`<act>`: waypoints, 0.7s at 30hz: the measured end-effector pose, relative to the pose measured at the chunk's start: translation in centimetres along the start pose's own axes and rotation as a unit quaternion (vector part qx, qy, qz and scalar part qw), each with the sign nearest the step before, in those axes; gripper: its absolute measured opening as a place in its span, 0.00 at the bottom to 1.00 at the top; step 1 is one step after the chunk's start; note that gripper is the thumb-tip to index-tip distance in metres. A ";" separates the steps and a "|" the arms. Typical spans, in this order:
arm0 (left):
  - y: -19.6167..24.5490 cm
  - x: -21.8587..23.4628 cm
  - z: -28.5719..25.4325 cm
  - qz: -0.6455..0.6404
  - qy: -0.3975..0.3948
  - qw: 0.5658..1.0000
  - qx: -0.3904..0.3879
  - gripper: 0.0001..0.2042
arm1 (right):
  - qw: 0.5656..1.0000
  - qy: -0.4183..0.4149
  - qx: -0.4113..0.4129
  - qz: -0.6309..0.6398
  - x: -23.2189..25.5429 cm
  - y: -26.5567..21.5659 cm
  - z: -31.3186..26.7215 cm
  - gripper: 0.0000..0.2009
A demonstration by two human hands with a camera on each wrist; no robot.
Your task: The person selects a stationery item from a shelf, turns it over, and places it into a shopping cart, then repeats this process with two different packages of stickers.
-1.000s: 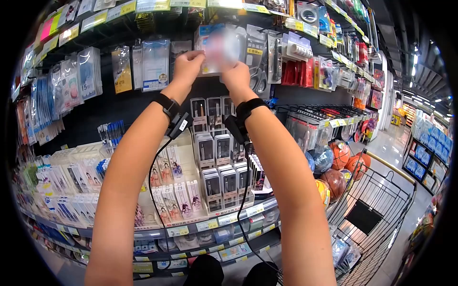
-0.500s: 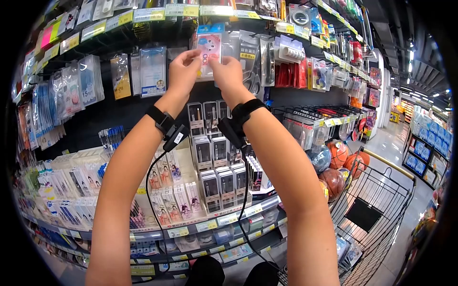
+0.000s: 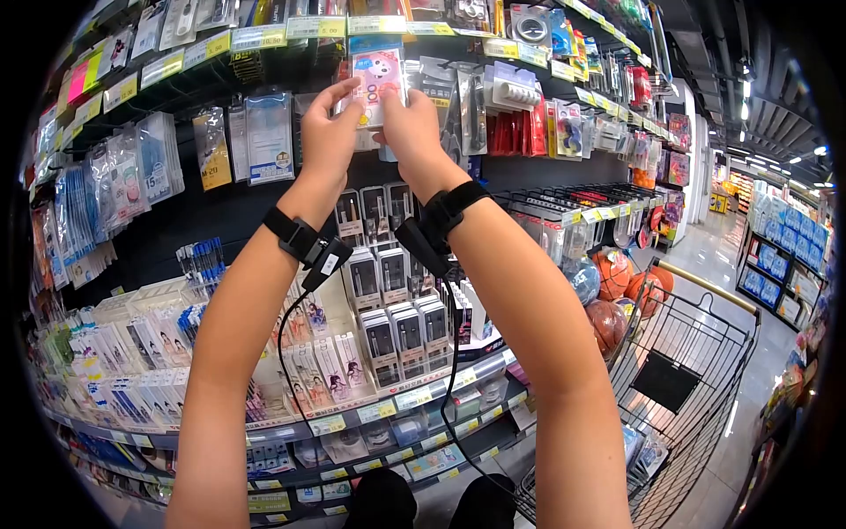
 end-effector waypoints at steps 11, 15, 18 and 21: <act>-2.7 0.2 -13.5 -0.102 -0.010 0.993 0.058 0.27 | 0.980 -0.103 -0.162 -0.057 7.3 3.4 -13.5 0.17; -6.4 -1.1 -26.8 -0.155 0.023 0.952 0.265 0.22 | 0.954 -0.048 -0.293 0.040 11.7 7.0 -26.6 0.18; -9.2 -1.9 -36.2 -0.182 0.040 0.914 0.361 0.19 | 0.941 0.038 -0.331 0.057 15.6 12.6 -35.1 0.14; -10.1 -1.7 -43.8 -0.184 0.072 0.871 0.449 0.19 | 0.924 0.102 -0.360 0.076 17.7 16.8 -43.0 0.15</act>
Point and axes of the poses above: each hand's wrist, its own z-axis towards the middle knuckle, its own x-axis out of the back of the hand, y = z × x, the point moved 4 cm from there along z, towards the middle knuckle, and after that the axes turned 5 degrees about -z, right-handed, at the moved point
